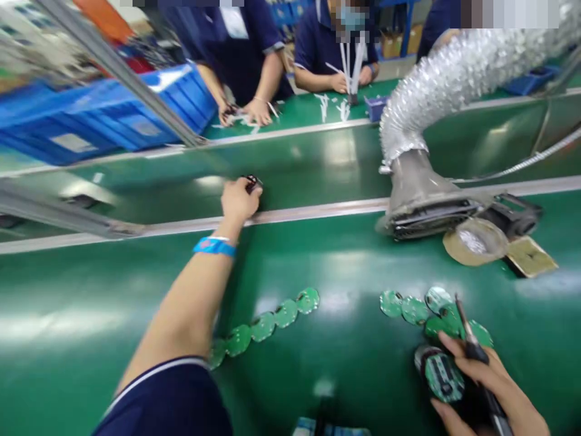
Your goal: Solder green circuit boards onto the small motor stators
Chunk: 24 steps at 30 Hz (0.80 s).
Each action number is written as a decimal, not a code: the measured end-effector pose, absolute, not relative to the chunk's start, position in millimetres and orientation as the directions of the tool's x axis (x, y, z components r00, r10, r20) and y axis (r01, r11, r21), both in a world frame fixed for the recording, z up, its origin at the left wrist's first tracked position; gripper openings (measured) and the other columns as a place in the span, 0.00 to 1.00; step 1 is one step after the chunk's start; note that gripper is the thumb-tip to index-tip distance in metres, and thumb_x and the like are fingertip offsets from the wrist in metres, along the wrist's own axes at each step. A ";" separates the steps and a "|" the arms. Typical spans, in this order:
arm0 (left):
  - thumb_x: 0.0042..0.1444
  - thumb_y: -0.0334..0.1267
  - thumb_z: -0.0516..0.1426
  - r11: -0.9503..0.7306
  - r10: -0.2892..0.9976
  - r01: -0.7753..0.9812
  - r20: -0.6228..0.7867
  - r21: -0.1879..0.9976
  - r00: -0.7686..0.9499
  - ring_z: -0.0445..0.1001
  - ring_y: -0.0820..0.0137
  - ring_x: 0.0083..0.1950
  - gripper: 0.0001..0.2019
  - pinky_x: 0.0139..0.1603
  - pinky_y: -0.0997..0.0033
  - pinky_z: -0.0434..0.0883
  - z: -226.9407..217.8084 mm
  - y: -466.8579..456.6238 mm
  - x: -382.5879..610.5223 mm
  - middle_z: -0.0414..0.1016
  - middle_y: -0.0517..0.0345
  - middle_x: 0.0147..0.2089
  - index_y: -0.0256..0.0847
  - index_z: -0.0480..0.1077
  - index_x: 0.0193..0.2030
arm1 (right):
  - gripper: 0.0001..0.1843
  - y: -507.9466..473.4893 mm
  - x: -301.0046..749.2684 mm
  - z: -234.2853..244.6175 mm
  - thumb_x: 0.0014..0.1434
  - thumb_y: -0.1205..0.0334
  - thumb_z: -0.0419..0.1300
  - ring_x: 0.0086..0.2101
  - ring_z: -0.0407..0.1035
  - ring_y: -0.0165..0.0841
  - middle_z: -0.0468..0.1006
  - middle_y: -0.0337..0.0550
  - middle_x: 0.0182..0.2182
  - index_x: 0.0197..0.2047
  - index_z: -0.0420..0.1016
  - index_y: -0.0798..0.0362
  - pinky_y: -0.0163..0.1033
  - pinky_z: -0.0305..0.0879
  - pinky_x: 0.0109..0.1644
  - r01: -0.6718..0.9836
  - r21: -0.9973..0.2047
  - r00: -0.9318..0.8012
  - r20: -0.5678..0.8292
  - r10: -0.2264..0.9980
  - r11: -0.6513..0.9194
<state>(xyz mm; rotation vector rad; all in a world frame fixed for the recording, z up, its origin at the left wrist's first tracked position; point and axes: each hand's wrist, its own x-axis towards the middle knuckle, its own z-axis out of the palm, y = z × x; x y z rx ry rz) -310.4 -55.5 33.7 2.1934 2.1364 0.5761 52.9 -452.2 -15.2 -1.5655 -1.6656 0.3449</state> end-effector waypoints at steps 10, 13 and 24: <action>0.59 0.39 0.59 -0.657 0.753 0.706 0.274 0.266 0.598 0.70 0.55 0.54 0.10 0.55 0.52 0.69 9.6 -269.6 -199.1 0.72 0.46 0.53 0.41 0.72 0.47 | 0.28 -450.1 53.5 -6.0 0.52 0.68 0.67 0.49 0.73 0.44 0.77 0.54 0.51 0.55 0.64 0.55 0.50 0.66 0.54 0.688 -0.646 -0.023 0.436 0.899 0.331; 0.58 0.39 0.60 -0.603 0.797 0.662 0.348 0.445 0.493 0.68 0.54 0.56 0.15 0.56 0.48 0.67 16.2 -318.3 -179.3 0.71 0.44 0.54 0.42 0.71 0.52 | 0.28 -448.9 54.5 -5.4 0.53 0.69 0.67 0.48 0.72 0.42 0.77 0.53 0.51 0.55 0.64 0.56 0.47 0.67 0.51 0.680 -0.637 -0.046 0.456 0.889 0.363; 0.60 0.40 0.57 0.200 0.768 0.210 -0.286 0.957 0.573 0.71 0.77 0.26 0.08 0.24 0.78 0.70 10.5 -365.9 -131.4 0.68 0.59 0.33 0.36 0.71 0.38 | 0.25 -444.3 56.2 -5.1 0.55 0.67 0.66 0.46 0.74 0.39 0.77 0.52 0.50 0.54 0.65 0.56 0.44 0.70 0.49 0.698 -0.602 -0.064 0.487 0.871 0.388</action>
